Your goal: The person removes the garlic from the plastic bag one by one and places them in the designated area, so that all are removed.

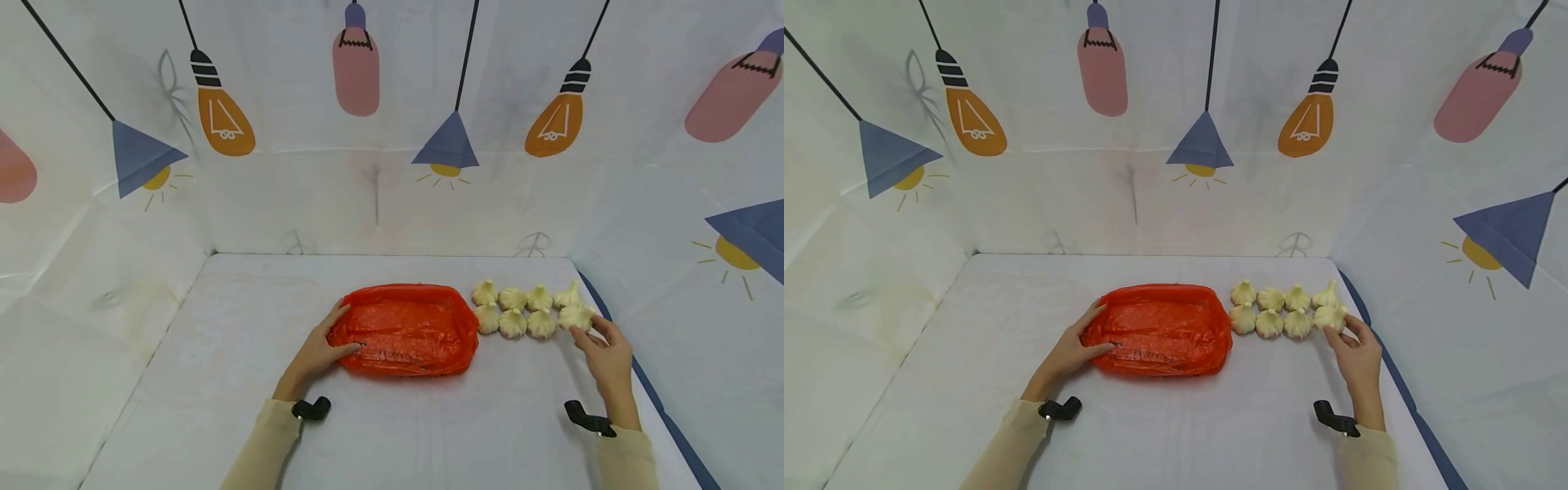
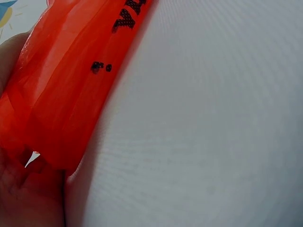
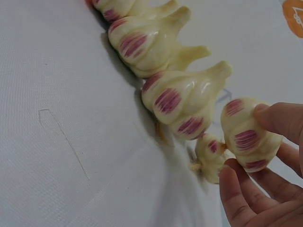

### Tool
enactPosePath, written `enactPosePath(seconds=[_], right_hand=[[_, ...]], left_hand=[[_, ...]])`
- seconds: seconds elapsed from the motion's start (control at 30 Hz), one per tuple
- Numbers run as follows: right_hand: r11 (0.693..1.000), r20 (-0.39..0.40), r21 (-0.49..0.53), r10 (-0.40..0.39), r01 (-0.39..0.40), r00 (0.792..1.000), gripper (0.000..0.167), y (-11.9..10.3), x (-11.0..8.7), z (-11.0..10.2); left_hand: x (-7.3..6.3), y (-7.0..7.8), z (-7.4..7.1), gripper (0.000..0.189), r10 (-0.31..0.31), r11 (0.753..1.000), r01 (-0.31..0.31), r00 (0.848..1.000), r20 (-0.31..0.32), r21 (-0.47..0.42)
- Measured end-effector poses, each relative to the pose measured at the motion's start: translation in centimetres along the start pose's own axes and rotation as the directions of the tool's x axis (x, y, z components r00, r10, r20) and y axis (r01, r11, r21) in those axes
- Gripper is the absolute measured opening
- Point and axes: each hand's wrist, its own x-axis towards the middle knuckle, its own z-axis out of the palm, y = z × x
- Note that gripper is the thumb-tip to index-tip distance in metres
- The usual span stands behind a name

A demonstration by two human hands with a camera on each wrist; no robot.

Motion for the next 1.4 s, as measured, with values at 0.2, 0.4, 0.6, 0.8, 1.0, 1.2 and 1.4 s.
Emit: enactPosePath(seconds=[0.2,0.4,0.6,0.8,1.0,1.2,1.4], right_hand=[[0.999,-0.011,-0.020,0.046,-0.046,0.999,0.069,0.3,0.2,0.0],[0.996,-0.015,-0.034,0.078,-0.078,0.997,0.070,0.8,0.2,0.1],[0.995,-0.020,-0.036,0.091,-0.091,0.996,0.069,1.5,0.3,-0.2],[0.991,-0.026,-0.079,0.110,-0.112,0.994,0.071,2.2,0.5,-0.2],[0.987,-0.034,-0.102,0.118,-0.121,0.992,0.071,2.5,0.7,0.0],[0.985,-0.045,-0.116,0.120,-0.125,0.992,0.069,2.8,0.8,0.1],[0.982,-0.040,-0.135,0.131,-0.135,0.991,0.071,3.0,1.1,0.1]], left_hand=[[0.0,0.0,-0.1,0.092,-0.003,1.000,0.003,1.000,0.001,0.000],[0.0,-0.3,-0.1,0.092,0.004,1.000,-0.004,1.000,-0.001,0.004],[0.1,-0.2,0.0,0.091,0.011,1.000,-0.011,1.000,-0.002,0.001],[0.1,-0.1,0.0,0.092,0.001,1.000,-0.001,1.000,-0.004,0.000],[0.1,-0.1,0.0,0.092,-0.002,1.000,0.002,1.000,-0.002,-0.004],[0.1,-0.2,0.0,0.093,-0.003,1.000,0.003,1.000,0.001,-0.012],[0.1,-0.2,0.0,0.094,-0.003,1.000,0.003,1.000,0.001,-0.015]])
